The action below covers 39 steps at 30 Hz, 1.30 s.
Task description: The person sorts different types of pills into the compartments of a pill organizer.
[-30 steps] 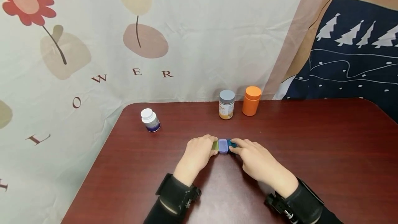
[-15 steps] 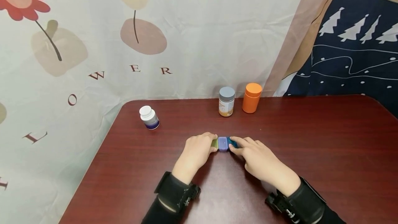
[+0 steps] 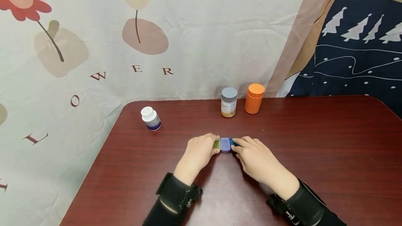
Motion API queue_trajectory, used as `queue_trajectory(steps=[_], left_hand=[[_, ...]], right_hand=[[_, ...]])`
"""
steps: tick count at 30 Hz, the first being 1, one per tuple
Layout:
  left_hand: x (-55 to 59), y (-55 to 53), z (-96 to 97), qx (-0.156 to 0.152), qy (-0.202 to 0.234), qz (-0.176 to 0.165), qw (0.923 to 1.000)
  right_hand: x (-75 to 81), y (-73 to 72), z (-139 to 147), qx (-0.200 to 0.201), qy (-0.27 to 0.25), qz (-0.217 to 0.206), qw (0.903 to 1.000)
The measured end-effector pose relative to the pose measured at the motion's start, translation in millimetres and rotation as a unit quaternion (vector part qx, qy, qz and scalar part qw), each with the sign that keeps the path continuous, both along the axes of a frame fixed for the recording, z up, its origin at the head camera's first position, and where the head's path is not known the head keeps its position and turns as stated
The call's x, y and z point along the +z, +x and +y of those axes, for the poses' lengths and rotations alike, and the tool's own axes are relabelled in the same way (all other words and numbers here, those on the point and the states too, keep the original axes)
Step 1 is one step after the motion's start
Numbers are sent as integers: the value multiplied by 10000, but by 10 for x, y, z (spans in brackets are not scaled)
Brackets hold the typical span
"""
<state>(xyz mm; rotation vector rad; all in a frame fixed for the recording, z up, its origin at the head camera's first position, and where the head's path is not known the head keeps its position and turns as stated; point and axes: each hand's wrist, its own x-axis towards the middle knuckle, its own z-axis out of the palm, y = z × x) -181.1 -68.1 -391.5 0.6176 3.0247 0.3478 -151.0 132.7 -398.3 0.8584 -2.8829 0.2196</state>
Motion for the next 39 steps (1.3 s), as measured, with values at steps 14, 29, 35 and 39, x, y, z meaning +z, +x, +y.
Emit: queue_trajectory(steps=[14, 29, 35, 39], left_hand=[[-748, -377, -54, -24, -37, 500, 9987], [-4, 21, 47, 158, -226, 322, 9991], [-9, 16, 50, 272, -371, 284, 9985], [-7, 4, 41, 264, -341, 252, 9987]], right_hand=[[-29, -100, -437, -354, 731, 1602, 9837], [-8, -233, -420, 44, 709, 1797, 9811], [-16, -223, -440, -29, 826, 1928, 9777], [2, -225, -427, -45, 808, 1806, 9802]])
